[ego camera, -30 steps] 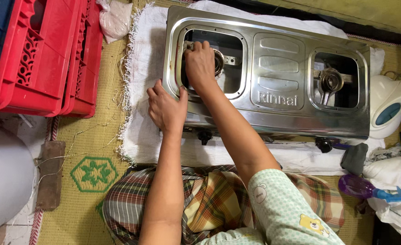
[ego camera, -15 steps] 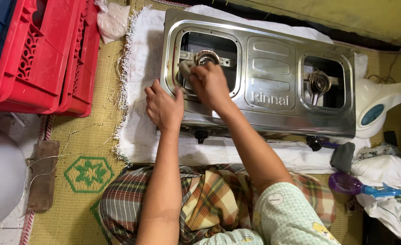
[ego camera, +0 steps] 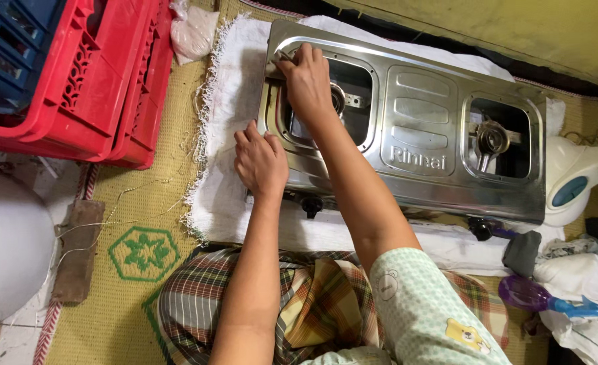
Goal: The person scrubs the burners and surrounding stainless steel surface of a gas stove using a small abrasive pad, then switches to a larger dark sponge to wipe the entire top surface. The person works methodically around both burners and the central panel.
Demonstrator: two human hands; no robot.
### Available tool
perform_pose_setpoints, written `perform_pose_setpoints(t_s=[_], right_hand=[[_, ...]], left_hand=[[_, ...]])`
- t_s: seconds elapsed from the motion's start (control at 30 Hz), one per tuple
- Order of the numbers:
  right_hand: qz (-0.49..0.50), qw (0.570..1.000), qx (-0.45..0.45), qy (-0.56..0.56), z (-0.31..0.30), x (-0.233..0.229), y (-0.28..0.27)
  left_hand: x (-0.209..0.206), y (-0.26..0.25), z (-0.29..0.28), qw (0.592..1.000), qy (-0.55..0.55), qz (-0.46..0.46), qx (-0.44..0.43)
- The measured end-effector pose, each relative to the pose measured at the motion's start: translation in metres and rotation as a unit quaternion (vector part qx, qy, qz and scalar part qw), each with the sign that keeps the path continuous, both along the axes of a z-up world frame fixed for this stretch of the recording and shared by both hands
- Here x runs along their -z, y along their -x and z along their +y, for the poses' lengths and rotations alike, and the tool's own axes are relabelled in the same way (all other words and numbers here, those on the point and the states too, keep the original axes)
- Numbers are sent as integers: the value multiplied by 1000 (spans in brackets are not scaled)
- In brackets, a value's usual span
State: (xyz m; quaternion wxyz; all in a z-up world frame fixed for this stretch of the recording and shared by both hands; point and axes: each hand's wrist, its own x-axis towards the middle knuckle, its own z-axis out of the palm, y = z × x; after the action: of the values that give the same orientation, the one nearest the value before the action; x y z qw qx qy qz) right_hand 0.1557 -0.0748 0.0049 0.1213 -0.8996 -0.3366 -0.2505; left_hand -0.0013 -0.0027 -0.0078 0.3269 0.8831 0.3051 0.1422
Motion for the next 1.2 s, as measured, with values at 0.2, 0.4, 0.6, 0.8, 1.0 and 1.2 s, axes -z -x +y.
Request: perform_pose_setpoints(t_s=[0.2, 0.4, 0.6, 0.8, 1.0, 1.2], right_hand=[[66, 995, -73, 5, -18, -10, 38], [53, 990, -127, 37, -29, -13, 80], [2, 1000, -11, 10, -11, 7, -6], [78, 994, -70, -38, -20, 6, -12], [132, 980, -133, 62, -27, -19, 63], [27, 997, -43, 57, -18, -5, 51]], left_hand=[[-2, 2, 1, 1000, 6, -13, -7], [0, 2, 1, 1000, 1, -5, -2], [-1, 1, 0, 1000, -11, -23, -8], [-2, 1, 1, 1000, 7, -3, -5], [-1, 1, 2, 1000, 13, -14, -2], [2, 2, 0, 1000, 15, -18, -8]])
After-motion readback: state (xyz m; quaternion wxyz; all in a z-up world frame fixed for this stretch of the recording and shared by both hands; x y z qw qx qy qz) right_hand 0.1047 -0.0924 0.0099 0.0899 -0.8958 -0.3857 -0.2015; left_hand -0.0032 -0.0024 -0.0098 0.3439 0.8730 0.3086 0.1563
